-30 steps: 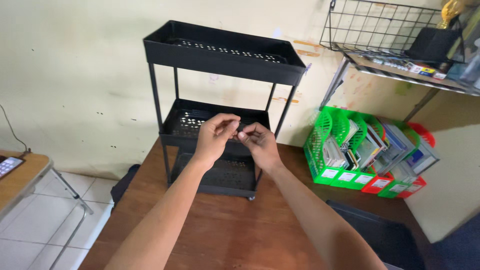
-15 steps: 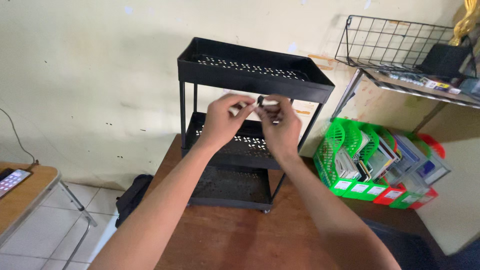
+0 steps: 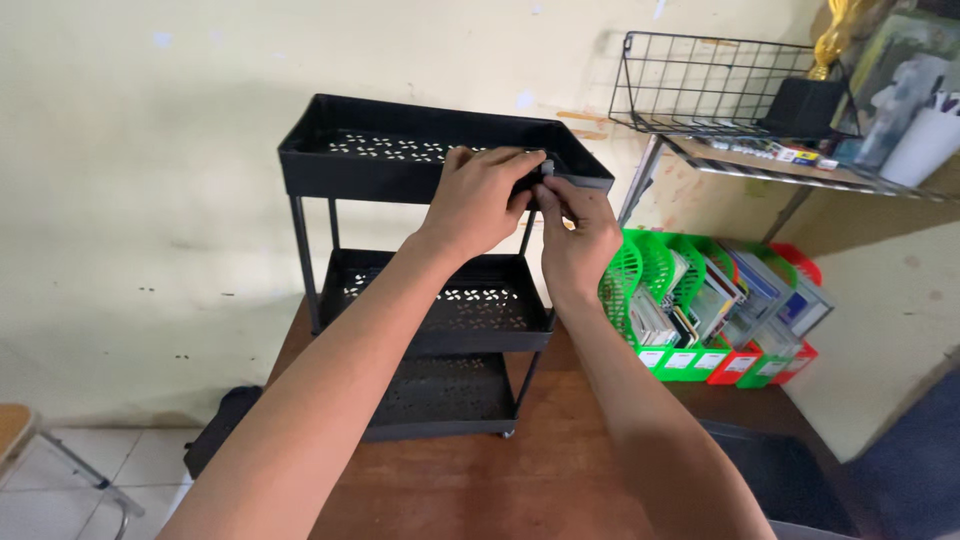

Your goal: The person assembles a three-tier black metal shelf by inserting vertical support rods into the perforated trays and securing them with small plastic fasteners. The person repeatedly picks up rods and fasteners from a tray on the table and installs them into the shelf structure.

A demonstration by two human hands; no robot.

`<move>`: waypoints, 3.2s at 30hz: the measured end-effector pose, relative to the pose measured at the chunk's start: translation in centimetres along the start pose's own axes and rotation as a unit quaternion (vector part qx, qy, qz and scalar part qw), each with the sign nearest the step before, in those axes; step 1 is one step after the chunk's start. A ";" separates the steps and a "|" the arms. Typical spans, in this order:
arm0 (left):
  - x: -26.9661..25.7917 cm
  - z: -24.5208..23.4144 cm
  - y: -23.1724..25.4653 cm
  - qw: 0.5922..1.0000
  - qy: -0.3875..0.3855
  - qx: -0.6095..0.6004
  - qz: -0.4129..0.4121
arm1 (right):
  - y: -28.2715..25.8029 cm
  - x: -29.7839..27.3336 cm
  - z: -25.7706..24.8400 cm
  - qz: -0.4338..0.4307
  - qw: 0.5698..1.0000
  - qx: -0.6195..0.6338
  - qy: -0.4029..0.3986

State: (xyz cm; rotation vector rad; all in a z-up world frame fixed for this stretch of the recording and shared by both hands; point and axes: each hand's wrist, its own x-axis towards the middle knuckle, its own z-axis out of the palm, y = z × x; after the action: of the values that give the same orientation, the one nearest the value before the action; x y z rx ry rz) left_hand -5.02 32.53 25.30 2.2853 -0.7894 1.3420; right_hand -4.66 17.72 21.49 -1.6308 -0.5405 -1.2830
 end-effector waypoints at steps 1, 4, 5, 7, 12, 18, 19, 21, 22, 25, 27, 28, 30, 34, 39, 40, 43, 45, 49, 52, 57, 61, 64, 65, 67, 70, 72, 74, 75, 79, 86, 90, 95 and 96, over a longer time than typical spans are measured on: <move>0.2 0.3 0.1 1.000 -0.018 -0.007 -0.018 | 0.3 0.0 -0.1 -0.002 1.000 -0.002 0.007; 0.6 0.9 0.0 0.997 -0.053 -0.017 -0.059 | 0.8 0.3 0.1 -0.012 1.000 -0.014 0.017; 0.7 1.2 0.1 0.997 -0.050 -0.014 -0.061 | 0.9 0.4 0.1 -0.016 1.000 -0.019 0.019; 0.7 1.3 -0.1 0.997 -0.039 -0.004 -0.063 | 1.0 0.5 0.6 -0.012 0.999 -0.021 0.021; 0.0 1.7 -0.2 0.999 -0.025 -0.001 -0.045 | 0.9 -0.1 0.7 -0.033 0.998 -0.056 0.026; -0.6 1.8 -0.6 1.000 0.005 0.006 -0.003 | 1.5 -0.3 0.7 -0.026 0.998 -0.047 0.030; -0.7 1.8 -0.6 1.000 0.008 0.001 0.007 | 1.6 -0.3 0.7 -0.028 0.998 -0.044 0.028; -0.9 1.5 -0.7 1.000 0.013 -0.008 0.027 | 1.6 -0.3 0.8 -0.038 0.998 -0.035 0.028; -1.1 1.3 -0.7 0.999 0.012 0.006 0.032 | 1.4 -0.4 0.8 -0.047 0.998 -0.029 0.029; -0.5 1.3 -0.7 0.998 0.015 0.042 0.039 | 1.1 0.4 0.7 -0.050 0.998 -0.032 0.014; -0.9 1.5 -0.3 0.999 0.001 0.048 0.002 | 0.8 0.5 0.1 -0.084 0.995 -0.058 -0.005; -1.0 1.7 -0.3 0.999 0.007 0.045 0.003 | 1.0 0.9 -0.5 -0.126 0.989 -0.079 -0.008; -1.0 2.0 -0.3 0.999 0.021 0.039 0.005 | 1.6 1.9 -1.6 -0.190 0.974 -0.112 -0.042; -1.2 2.1 -0.3 0.998 0.028 0.048 0.014 | 3.1 3.9 -2.8 -0.191 0.964 -0.118 -0.143; -1.9 2.3 -0.6 0.997 0.046 0.048 0.039 | 4.1 3.4 -2.6 -0.159 0.972 -0.066 -0.159; -1.7 2.3 -0.8 0.997 0.051 0.048 0.041 | 4.0 3.6 -2.5 -0.145 0.975 -0.062 -0.155; -1.8 2.6 -0.8 0.997 0.056 0.041 0.038 | 4.1 4.1 -2.5 -0.107 0.978 -0.030 -0.175; -1.7 2.9 -0.7 0.997 0.058 0.034 0.029 | 4.2 4.7 -2.7 -0.097 0.976 -0.011 -0.197; -1.5 2.5 -0.6 0.998 0.060 0.016 0.017 | 4.0 5.0 -2.7 -0.028 0.973 0.041 -0.227; -1.4 2.1 -0.3 0.999 0.046 -0.001 -0.007 | 3.9 4.7 -2.7 -0.025 0.974 0.049 -0.222; -1.3 1.5 0.1 1.000 0.029 0.007 -0.008 | 3.9 4.3 -2.6 -0.065 0.977 0.010 -0.201; -1.1 1.4 0.2 0.999 0.050 0.014 0.011 | 3.9 4.0 -2.6 -0.079 0.979 -0.030 -0.184; -1.2 1.5 0.3 0.999 0.035 0.019 -0.006 | 3.7 3.6 -2.7 -0.074 0.980 -0.036 -0.183; -1.2 1.6 0.3 0.999 0.030 0.021 -0.012 | 3.7 3.5 -2.6 -0.068 0.980 -0.032 -0.186; -1.1 1.7 0.3 0.999 0.032 0.027 -0.015 | 3.7 3.6 -2.5 -0.052 0.981 -0.017 -0.188; -1.2 2.1 0.4 0.998 0.048 0.036 -0.014 | 3.9 3.7 -2.5 -0.097 0.977 -0.042 -0.183; -1.1 2.1 0.4 0.998 0.056 0.038 -0.015 | 4.2 3.7 -2.4 -0.115 0.976 -0.052 -0.177; -1.1 2.2 0.4 0.997 0.054 0.042 -0.017 | 4.5 3.5 -2.3 -0.097 0.979 -0.038 -0.173; -1.2 2.2 0.4 0.997 0.052 0.044 -0.019 | 4.6 3.2 -2.3 -0.103 0.979 -0.041 -0.174; -1.0 2.4 0.5 0.998 0.048 0.024 -0.033 | 5.0 3.0 -2.3 -0.147 0.974 -0.062 -0.161; -1.1 2.3 0.7 0.997 0.051 0.040 -0.031 | 5.2 2.3 -2.1 -0.168 0.971 -0.070 -0.156; -1.0 2.1 0.9 0.997 0.052 0.038 -0.034 | 5.0 2.1 -2.3 -0.144 0.972 -0.075 -0.170; -2.5 2.5 1.5 0.996 0.031 0.085 -0.020 | 4.3 1.7 -3.1 -0.141 0.962 -0.092 -0.217; -3.2 2.7 1.7 0.994 0.039 0.105 -0.005 | 4.1 1.3 -3.3 -0.144 0.960 -0.106 -0.218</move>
State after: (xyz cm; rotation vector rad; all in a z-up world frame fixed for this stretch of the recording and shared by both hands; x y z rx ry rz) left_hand -5.55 30.60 21.24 2.3722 -0.6381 1.5660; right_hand -2.51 12.72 20.98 -2.0925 -0.9637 -1.2191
